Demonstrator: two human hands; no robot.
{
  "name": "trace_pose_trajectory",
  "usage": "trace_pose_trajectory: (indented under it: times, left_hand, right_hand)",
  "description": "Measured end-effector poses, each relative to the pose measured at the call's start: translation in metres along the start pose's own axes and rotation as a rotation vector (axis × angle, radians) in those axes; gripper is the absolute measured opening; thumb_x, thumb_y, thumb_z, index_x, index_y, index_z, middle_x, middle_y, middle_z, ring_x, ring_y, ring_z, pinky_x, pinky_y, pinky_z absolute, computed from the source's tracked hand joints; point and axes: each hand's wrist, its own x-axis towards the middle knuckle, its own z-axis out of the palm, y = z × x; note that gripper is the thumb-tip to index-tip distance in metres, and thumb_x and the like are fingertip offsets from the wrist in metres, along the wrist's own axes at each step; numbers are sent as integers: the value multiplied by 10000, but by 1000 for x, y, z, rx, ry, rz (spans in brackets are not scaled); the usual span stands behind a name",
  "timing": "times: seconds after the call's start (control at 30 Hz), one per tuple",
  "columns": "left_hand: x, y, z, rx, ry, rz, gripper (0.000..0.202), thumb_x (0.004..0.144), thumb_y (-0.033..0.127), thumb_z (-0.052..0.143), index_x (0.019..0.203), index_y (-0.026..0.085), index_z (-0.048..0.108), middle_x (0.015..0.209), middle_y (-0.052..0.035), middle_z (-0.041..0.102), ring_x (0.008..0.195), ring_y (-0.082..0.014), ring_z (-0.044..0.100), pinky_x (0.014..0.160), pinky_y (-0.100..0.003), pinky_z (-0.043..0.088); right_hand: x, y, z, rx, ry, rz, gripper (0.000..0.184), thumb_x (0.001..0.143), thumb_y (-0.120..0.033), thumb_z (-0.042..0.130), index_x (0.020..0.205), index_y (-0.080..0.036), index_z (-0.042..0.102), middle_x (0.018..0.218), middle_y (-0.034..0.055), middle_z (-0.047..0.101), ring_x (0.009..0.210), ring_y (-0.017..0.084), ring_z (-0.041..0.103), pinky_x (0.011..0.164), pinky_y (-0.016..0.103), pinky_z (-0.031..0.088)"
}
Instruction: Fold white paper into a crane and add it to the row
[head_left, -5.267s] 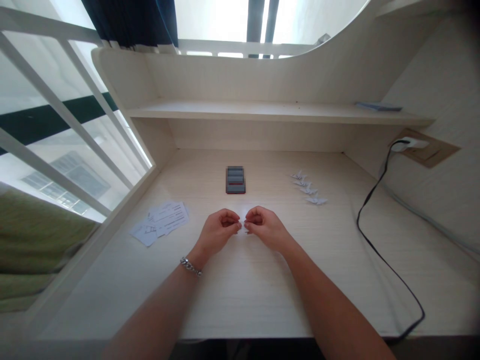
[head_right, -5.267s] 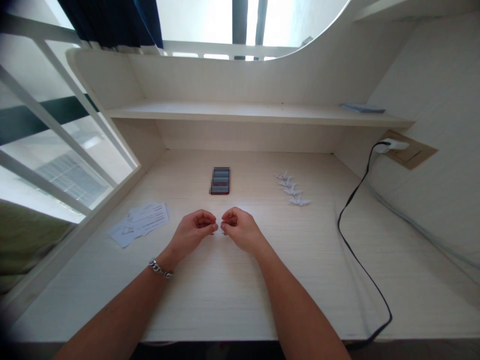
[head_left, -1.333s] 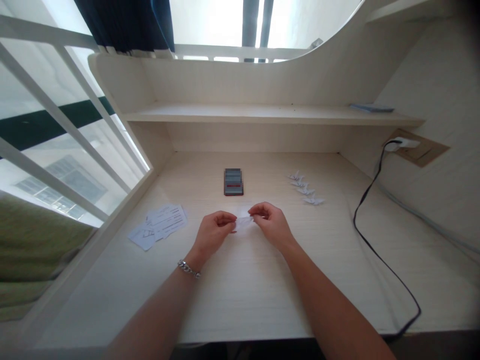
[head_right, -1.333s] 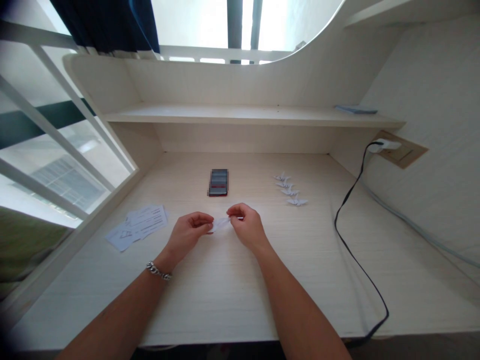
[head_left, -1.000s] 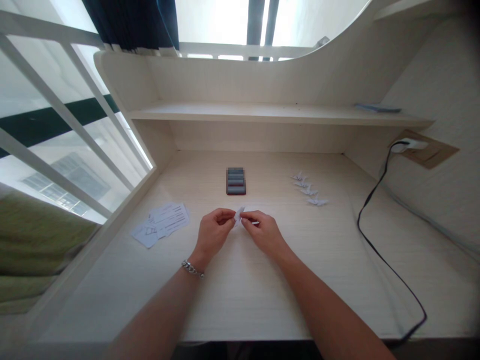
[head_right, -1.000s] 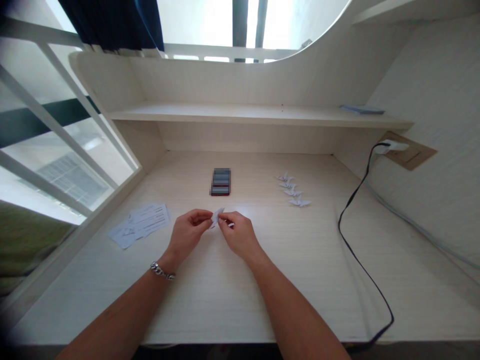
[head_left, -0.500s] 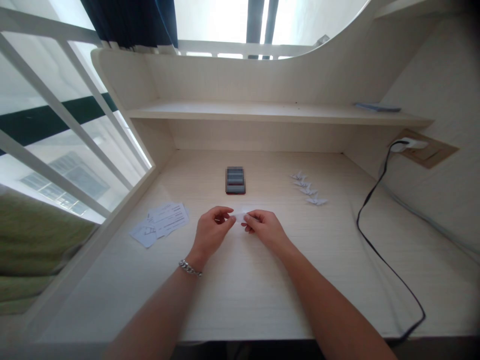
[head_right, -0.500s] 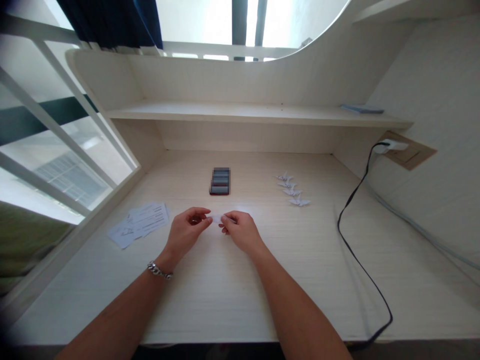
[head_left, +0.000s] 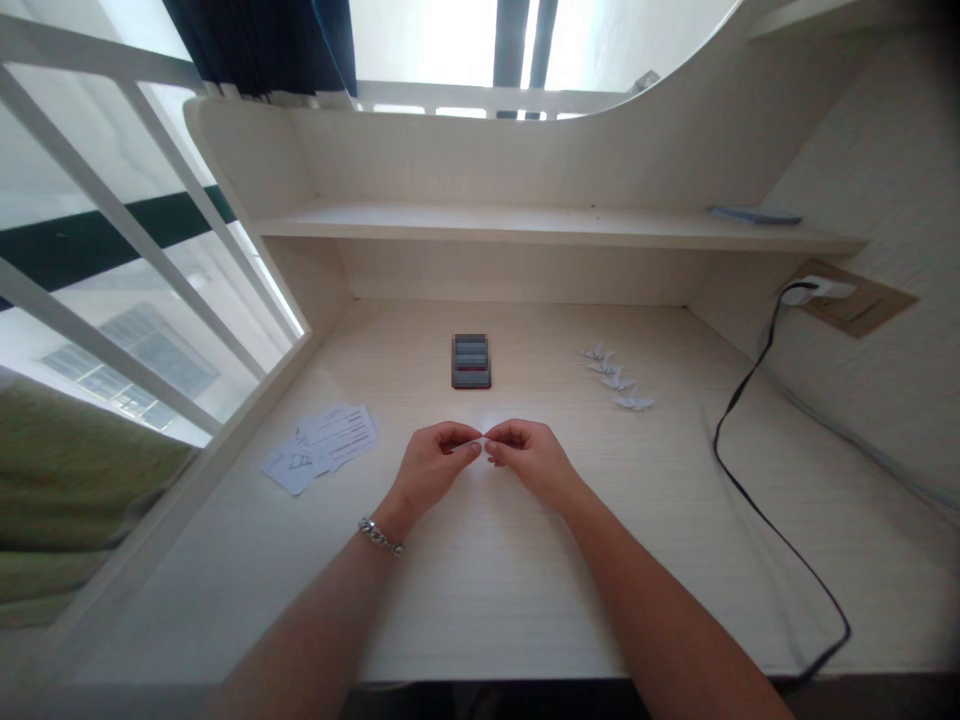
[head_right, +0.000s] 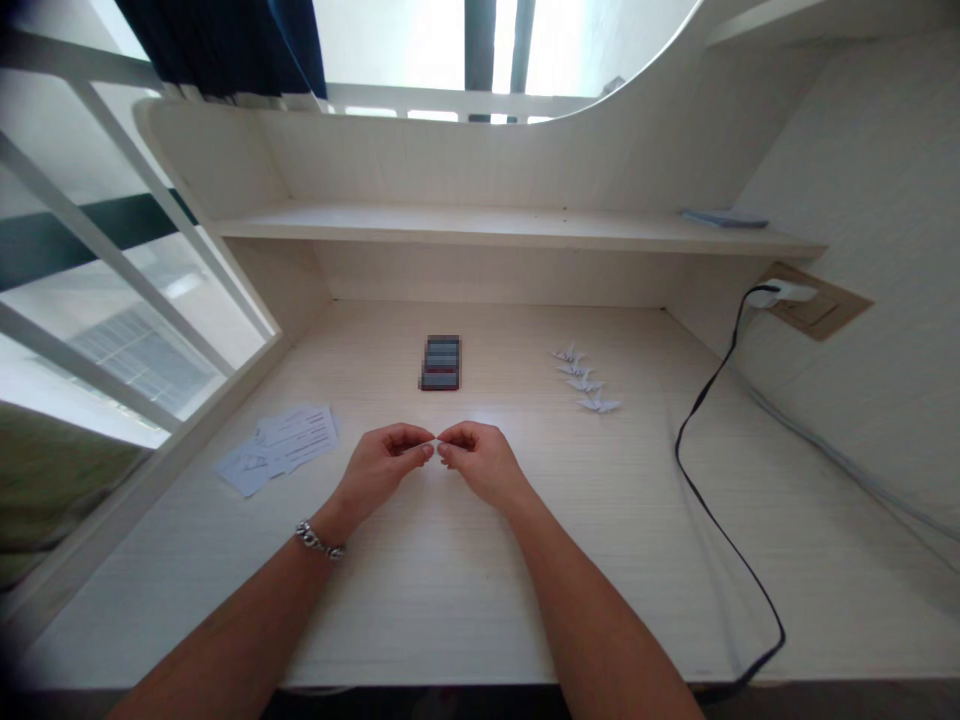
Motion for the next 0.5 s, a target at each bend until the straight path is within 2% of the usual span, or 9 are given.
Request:
trace_pose_trajectory:
  times: [0.27, 0.5]
  left_hand:
    - [-1, 0, 1, -94, -52, -43, 156, 669, 252, 663, 761, 126, 657, 693, -42, 659, 620, -120, 580, 585, -225, 456]
    - [0, 1, 0, -190, -63, -57, 83, 669, 189, 655, 734, 139, 644, 632, -5, 622, 587, -99, 550, 575, -215, 444]
  right_hand:
    - [-1, -4, 1, 51, -16, 18, 175, 653, -265, 662, 764, -131, 656, 633, 27, 641, 569, 129, 591, 557, 266, 483]
    - [-4, -10, 1, 170, 2, 48, 134, 617, -205, 676, 731, -134, 671, 590, 14, 643, 547, 133, 606, 542, 266, 492]
